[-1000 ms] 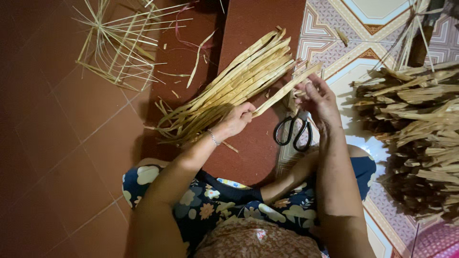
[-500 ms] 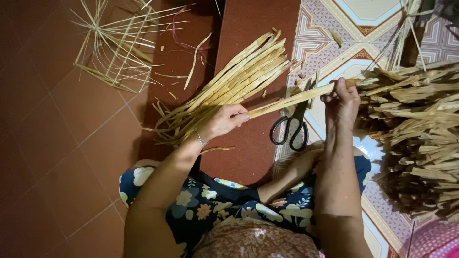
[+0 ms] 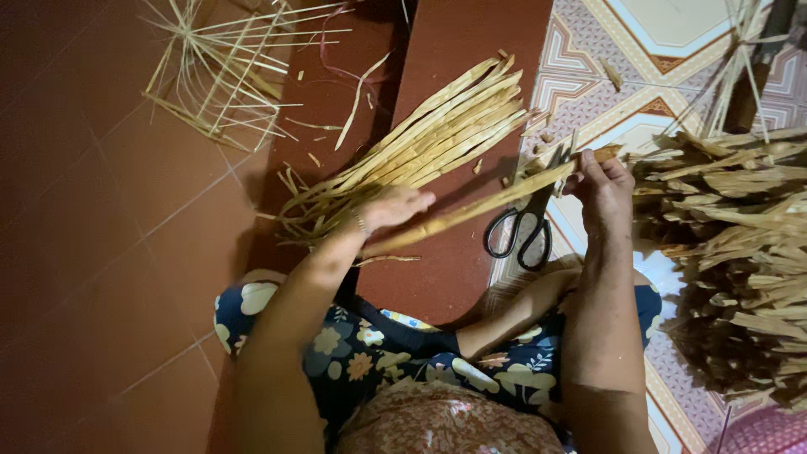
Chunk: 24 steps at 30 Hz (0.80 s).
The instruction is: The person sits on the floor and repeatedly splits dried palm leaves into thinner strips by hand. They use scissors to trim the ends of the strips and place the finished pieces into a pile.
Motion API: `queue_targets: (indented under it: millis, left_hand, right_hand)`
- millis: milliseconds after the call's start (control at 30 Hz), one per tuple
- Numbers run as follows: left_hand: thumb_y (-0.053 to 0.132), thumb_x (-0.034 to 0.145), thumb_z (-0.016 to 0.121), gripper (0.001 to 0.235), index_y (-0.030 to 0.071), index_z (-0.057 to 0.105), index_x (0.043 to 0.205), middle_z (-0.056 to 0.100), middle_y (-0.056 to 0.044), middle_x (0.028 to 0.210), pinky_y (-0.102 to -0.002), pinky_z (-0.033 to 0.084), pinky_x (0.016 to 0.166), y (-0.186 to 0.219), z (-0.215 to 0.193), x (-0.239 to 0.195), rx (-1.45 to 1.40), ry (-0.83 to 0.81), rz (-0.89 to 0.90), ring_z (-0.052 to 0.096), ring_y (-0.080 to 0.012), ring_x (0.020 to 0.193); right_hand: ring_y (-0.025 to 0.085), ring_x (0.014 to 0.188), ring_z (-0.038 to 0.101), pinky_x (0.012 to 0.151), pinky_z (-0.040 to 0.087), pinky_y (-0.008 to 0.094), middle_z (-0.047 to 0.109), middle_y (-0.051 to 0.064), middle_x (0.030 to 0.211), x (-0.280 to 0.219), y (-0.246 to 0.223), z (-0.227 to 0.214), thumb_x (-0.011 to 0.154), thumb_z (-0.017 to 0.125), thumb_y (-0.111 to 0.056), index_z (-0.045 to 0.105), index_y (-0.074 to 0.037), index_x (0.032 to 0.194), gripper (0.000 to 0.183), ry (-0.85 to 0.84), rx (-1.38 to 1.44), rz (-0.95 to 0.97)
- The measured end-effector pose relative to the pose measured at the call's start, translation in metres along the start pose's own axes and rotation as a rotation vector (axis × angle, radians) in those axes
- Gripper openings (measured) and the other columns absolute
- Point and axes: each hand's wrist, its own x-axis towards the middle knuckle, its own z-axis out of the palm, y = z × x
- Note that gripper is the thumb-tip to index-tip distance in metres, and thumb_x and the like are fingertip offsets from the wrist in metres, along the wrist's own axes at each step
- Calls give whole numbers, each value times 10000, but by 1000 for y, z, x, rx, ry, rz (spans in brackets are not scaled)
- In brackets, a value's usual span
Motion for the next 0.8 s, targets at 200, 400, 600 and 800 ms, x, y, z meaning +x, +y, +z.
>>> queue_targets:
  millis: [200,400,600,800]
  left_hand:
    - [186,996,639,207,-7,665,923,632,-167,949,-447,514,885,-18,20,40,168,339,19,585,-264,916]
    - [-34,822,640,332,-17,671,1152,613,-207,1253,-490,421,1066,-19,39,50,656,509,64,547,-337,1233]
    - [47,944,651,243,-72,648,1156,673,-217,1083,-412,539,905,-16,31,50,8,397,-8,650,-287,1005]
    - [126,961,641,225,63,674,1174,683,-20,899,-271,558,669,14,31,25,-580,324,182,644,-101,766]
  right_hand:
    - [162,623,643,570,556,323,686,68,814,1,4,9,1035,709,-173,667,-26,994,158,20,-151,-4]
    - [162,689,650,608,581,337,677,81,885,1,1,3,1030,733,-159,644,-6,1085,185,69,-191,-38]
    - [250,842,649,680,583,444,654,160,1084,10,22,-6,888,802,-183,571,60,1339,562,275,-944,-498]
    - [212,829,714,723,584,375,766,164,1010,13,38,14,1093,633,-410,752,35,1218,477,-13,-790,-18]
